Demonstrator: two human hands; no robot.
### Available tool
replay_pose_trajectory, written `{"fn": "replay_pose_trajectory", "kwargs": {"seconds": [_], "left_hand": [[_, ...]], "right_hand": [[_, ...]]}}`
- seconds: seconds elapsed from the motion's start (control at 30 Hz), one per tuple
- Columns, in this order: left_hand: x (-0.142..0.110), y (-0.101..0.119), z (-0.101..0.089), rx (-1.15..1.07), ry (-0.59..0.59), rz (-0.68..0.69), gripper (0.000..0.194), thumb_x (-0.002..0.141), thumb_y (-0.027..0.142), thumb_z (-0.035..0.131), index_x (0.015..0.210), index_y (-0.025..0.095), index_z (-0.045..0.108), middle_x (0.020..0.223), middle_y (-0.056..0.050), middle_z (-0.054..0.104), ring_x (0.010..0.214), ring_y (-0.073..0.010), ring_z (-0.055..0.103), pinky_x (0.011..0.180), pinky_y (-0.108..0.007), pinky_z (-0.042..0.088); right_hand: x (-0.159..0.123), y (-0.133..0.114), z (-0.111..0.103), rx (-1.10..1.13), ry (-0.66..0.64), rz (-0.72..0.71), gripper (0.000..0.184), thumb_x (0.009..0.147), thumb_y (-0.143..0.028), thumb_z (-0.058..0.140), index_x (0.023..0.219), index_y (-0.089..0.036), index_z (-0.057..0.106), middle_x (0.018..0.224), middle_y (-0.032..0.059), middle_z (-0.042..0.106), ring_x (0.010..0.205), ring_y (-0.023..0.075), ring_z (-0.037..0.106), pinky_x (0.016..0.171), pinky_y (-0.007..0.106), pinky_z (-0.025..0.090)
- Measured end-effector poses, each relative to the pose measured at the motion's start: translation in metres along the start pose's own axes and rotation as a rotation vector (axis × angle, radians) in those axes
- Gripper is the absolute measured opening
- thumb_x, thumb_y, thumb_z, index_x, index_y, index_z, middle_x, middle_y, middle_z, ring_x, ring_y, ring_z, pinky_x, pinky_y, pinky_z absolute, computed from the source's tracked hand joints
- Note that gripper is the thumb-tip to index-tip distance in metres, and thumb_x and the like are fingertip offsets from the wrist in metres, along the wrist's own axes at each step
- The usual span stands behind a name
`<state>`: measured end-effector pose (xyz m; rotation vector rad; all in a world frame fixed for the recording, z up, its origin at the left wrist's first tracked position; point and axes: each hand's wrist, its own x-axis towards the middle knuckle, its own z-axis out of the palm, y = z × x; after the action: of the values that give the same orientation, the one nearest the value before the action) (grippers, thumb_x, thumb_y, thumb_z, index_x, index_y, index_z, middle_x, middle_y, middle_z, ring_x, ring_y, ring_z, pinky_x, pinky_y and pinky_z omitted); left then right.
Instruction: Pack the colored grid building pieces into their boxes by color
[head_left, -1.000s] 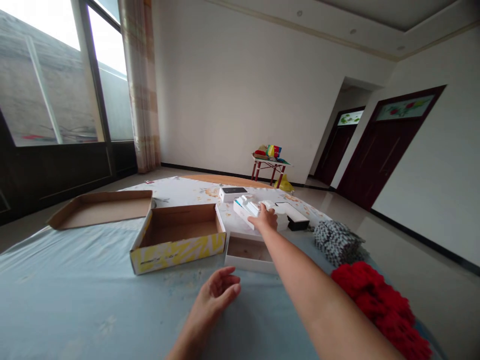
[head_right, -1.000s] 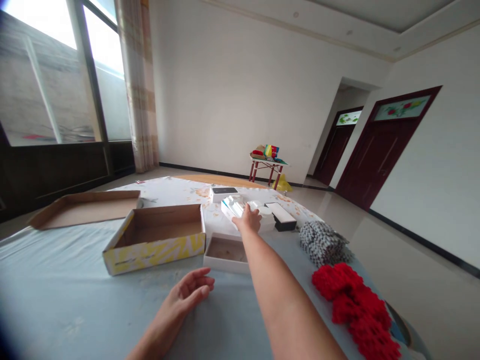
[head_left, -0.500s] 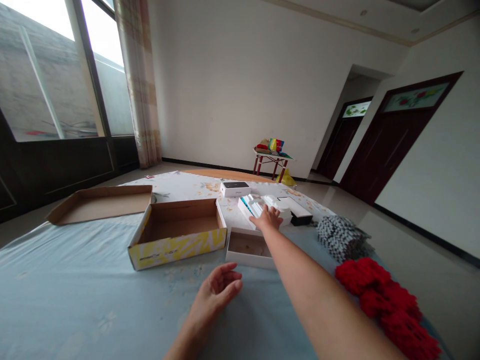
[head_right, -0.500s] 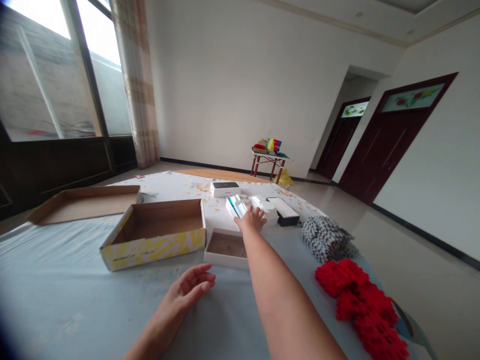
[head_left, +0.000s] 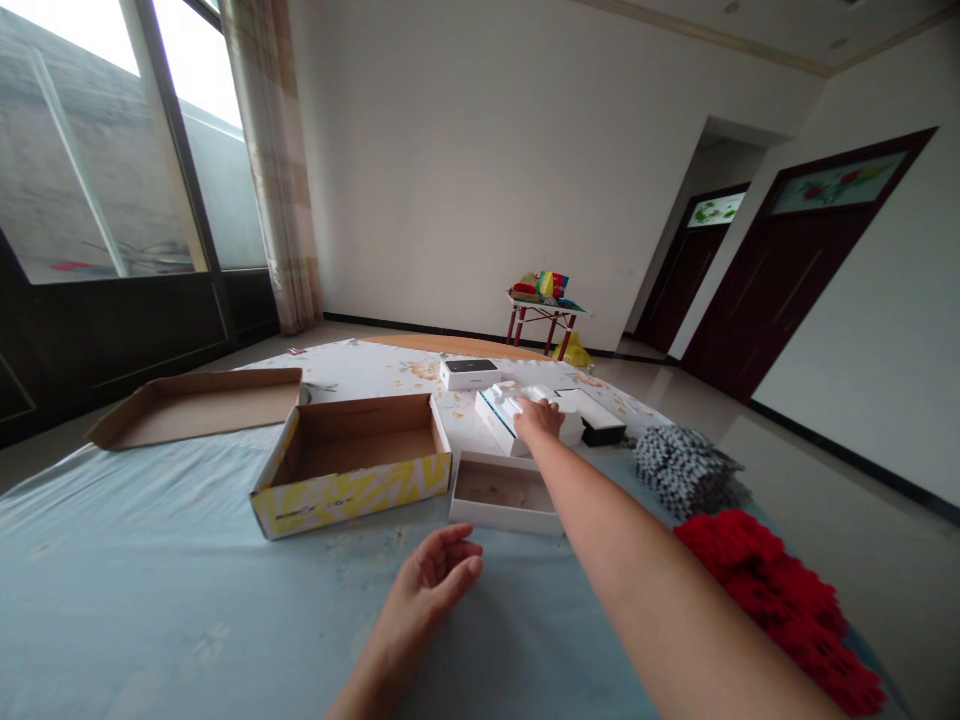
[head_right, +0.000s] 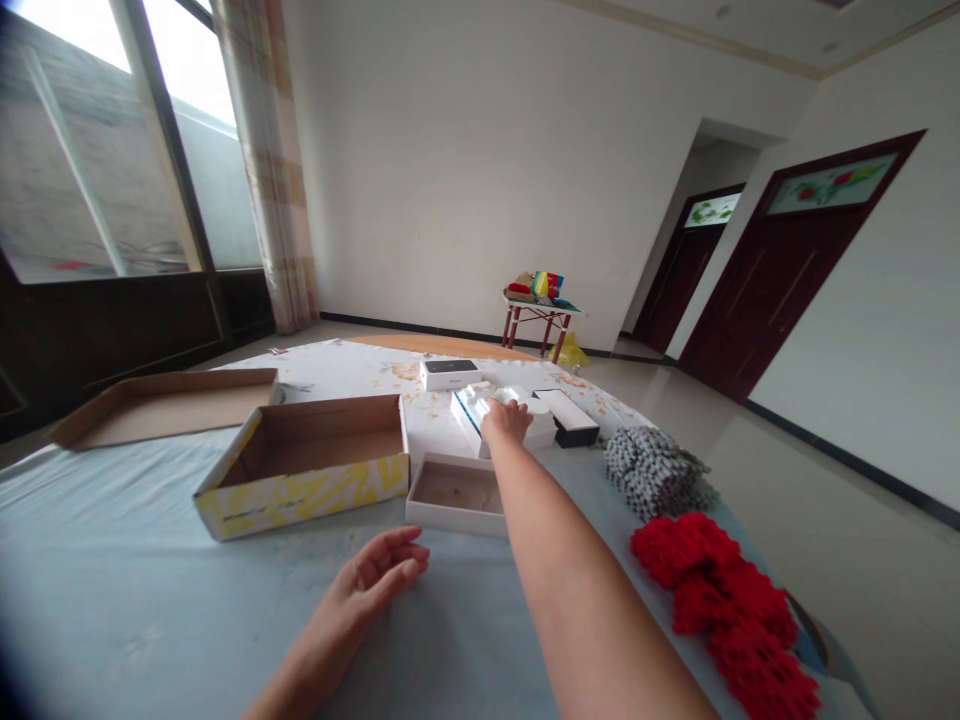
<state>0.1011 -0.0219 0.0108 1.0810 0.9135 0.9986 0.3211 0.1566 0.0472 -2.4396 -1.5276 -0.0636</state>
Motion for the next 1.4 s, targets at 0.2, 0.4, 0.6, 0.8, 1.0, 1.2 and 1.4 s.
{"fn": "replay_pose_trajectory", "kwargs": {"seconds": [0.2,0.4,0.6,0.8,1.0,1.2,1.4], "left_hand": [[0.002,-0.004,-0.001,0.003,-0.007,-0.004,0.049,0.06,0.043,0.072,0.099,0.017,0.06,0.091,-0.008,0.068,0.089,-0.0211,0.061,0.082,-0.03,0.045],[0.002,-0.002,-0.001,0.003,0.003,-0.01,0.051,0.058,0.045,0.072,0.098,0.017,0.06,0.09,-0.007,0.068,0.089,-0.0207,0.061,0.081,-0.028,0.045],[0.002,-0.003,-0.001,-0.007,-0.015,-0.006,0.048,0.061,0.043,0.071,0.099,0.016,0.059,0.091,-0.008,0.067,0.089,-0.0213,0.06,0.082,-0.03,0.043],[0.001,-0.001,-0.002,0.009,-0.022,-0.006,0.049,0.065,0.045,0.067,0.103,0.015,0.058,0.095,-0.008,0.067,0.091,-0.0202,0.061,0.083,-0.027,0.043],[0.002,-0.003,-0.004,0.0,-0.035,-0.007,0.049,0.066,0.046,0.067,0.105,0.016,0.058,0.097,-0.009,0.067,0.094,-0.0215,0.061,0.084,-0.029,0.044],[0.0,0.0,-0.002,-0.003,-0.013,0.002,0.049,0.065,0.047,0.067,0.102,0.016,0.061,0.091,-0.007,0.069,0.089,-0.0204,0.062,0.082,-0.028,0.046],[0.005,-0.002,-0.004,-0.05,0.004,0.009,0.051,0.067,0.049,0.065,0.103,0.013,0.061,0.09,-0.01,0.07,0.086,-0.0203,0.064,0.082,-0.029,0.047]], "right_hand": [[0.003,0.004,-0.011,-0.044,-0.037,-0.048,0.037,0.079,-0.031,0.048,0.115,-0.037,0.055,0.116,0.0096,0.05,0.109,0.0296,0.039,0.085,0.042,0.03],[0.007,0.003,-0.013,-0.06,-0.052,-0.077,0.038,0.077,-0.031,0.05,0.114,-0.037,0.056,0.117,0.0087,0.051,0.113,0.0302,0.036,0.088,0.044,0.029],[0.006,0.005,-0.006,-0.042,-0.07,-0.054,0.041,0.078,-0.031,0.048,0.118,-0.038,0.052,0.12,0.0078,0.051,0.115,0.0302,0.035,0.086,0.047,0.03],[0.001,0.011,-0.01,-0.03,-0.061,-0.068,0.042,0.074,-0.031,0.051,0.115,-0.037,0.053,0.119,0.0061,0.052,0.112,0.0306,0.037,0.085,0.047,0.031],[-0.015,0.013,-0.03,0.029,0.034,-0.127,0.047,0.078,-0.036,0.047,0.124,-0.026,0.046,0.121,0.0099,0.051,0.114,0.0299,0.037,0.089,0.044,0.03],[-0.07,0.027,-0.051,0.136,0.015,-0.373,0.03,0.081,-0.032,0.048,0.108,-0.029,0.06,0.108,-0.0005,0.062,0.106,0.0195,0.049,0.09,0.029,0.035],[-0.131,0.062,-0.042,0.287,-0.009,-0.582,0.023,0.079,-0.038,0.054,0.095,-0.028,0.065,0.096,-0.002,0.067,0.098,0.0167,0.053,0.088,0.028,0.035]]}}
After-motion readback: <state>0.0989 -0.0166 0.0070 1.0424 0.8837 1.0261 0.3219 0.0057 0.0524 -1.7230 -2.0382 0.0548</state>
